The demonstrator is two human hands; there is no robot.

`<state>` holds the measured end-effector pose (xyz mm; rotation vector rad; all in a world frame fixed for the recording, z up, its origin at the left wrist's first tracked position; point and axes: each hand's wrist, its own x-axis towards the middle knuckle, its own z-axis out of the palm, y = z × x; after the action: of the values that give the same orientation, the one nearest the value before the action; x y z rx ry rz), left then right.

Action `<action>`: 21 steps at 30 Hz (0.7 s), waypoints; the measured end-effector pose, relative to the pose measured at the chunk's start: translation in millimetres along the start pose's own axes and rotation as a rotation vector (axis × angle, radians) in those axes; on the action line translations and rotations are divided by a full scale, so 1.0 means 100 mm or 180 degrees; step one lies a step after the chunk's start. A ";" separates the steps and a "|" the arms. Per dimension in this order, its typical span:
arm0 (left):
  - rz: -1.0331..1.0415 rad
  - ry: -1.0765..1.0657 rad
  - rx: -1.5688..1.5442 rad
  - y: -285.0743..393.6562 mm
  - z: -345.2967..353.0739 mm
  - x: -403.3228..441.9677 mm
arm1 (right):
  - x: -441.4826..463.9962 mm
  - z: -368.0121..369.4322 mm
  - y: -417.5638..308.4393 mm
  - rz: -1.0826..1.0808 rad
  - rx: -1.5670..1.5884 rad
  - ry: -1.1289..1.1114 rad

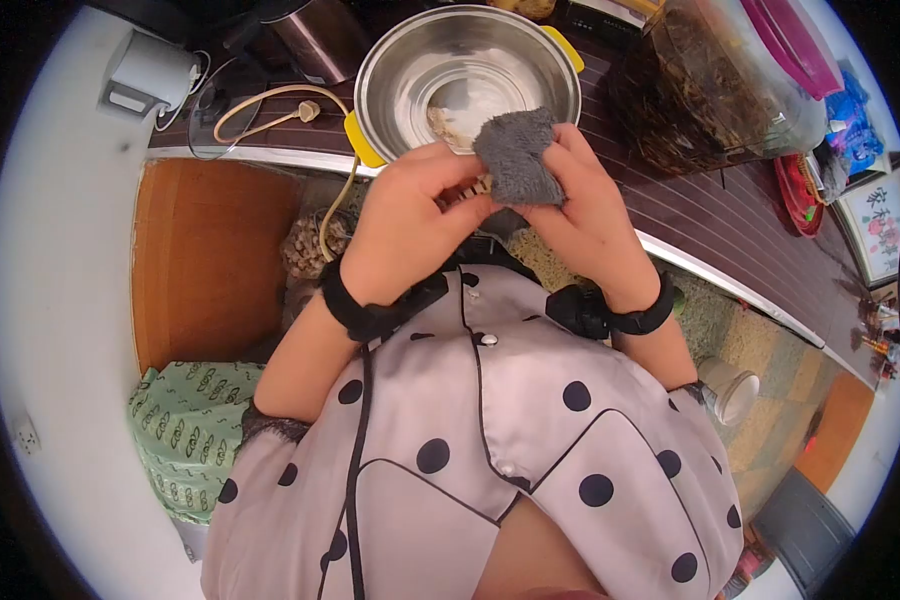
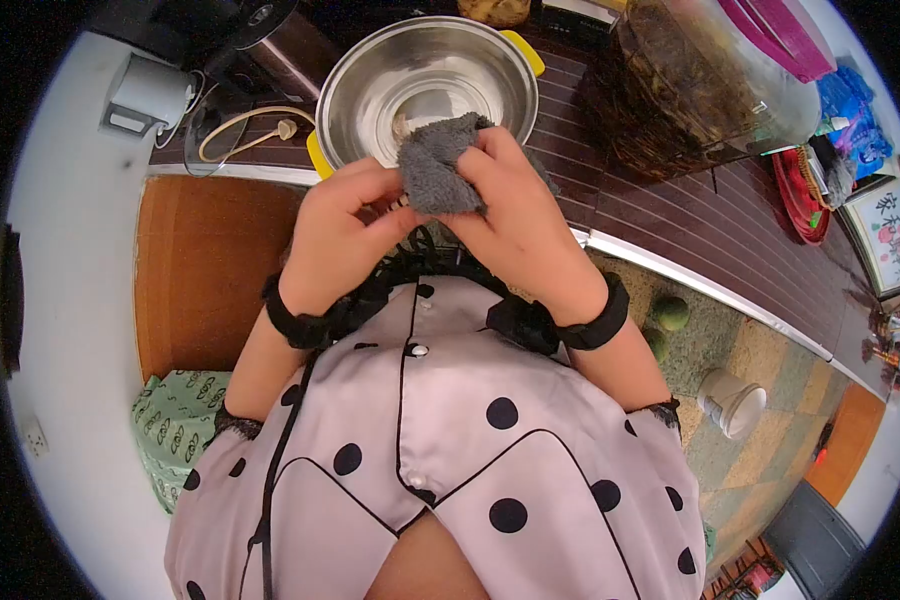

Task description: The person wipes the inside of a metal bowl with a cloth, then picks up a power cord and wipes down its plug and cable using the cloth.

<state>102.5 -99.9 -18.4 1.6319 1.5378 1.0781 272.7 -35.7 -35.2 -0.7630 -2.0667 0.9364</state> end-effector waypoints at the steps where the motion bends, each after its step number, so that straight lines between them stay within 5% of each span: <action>1: -0.0002 0.0005 -0.0004 0.00 0.01 0.01 | 0.01 0.00 0.00 0.0086 0.0130 0.0039; 8: 0.0068 -0.0029 0.0046 -0.05 0.06 0.00 | 0.06 0.11 0.01 0.0594 -0.0187 0.0163; 11: 0.0030 0.0029 0.0084 -0.07 0.01 -0.02 | 0.02 0.08 0.03 0.0016 0.0013 0.0132; 18: 0.0164 -0.0059 0.0201 -0.07 0.07 -0.02 | 0.05 0.14 0.05 0.0386 -0.0119 0.0357; 21: 0.0059 0.0049 0.0039 -0.04 0.05 -0.03 | 0.08 0.14 0.11 0.0552 0.0746 0.0522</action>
<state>105.3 -102.5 -24.6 1.6529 1.5448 1.0954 259.6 -29.1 -47.4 -0.8714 -1.7339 1.1487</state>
